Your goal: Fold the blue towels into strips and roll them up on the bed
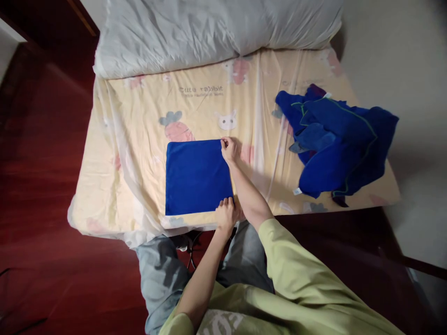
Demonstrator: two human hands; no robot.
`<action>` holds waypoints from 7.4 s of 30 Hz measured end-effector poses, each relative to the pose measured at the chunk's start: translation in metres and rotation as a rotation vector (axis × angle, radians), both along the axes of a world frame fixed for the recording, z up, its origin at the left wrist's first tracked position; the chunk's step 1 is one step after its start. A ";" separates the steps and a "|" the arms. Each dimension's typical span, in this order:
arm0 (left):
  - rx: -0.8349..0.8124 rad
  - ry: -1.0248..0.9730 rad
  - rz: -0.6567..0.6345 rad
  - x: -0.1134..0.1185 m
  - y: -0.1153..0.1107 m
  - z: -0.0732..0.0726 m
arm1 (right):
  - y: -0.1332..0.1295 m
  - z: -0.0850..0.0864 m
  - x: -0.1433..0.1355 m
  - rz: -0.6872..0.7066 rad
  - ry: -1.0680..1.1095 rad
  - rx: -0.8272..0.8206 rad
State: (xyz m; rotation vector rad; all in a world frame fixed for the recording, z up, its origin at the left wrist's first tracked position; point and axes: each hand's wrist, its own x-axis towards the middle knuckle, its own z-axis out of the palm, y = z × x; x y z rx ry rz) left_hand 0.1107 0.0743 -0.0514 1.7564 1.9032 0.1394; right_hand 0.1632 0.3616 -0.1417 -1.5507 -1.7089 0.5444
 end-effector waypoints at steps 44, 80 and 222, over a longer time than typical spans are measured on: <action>0.410 -0.007 -0.238 -0.255 0.126 -0.038 | -0.002 -0.001 0.000 -0.205 0.113 0.070; 0.551 -0.440 0.118 -0.275 -0.033 -0.043 | -0.281 0.029 0.044 0.124 0.149 0.123; 0.689 -0.187 0.462 -0.244 -0.043 -0.063 | -0.283 0.003 0.036 -0.193 0.082 0.172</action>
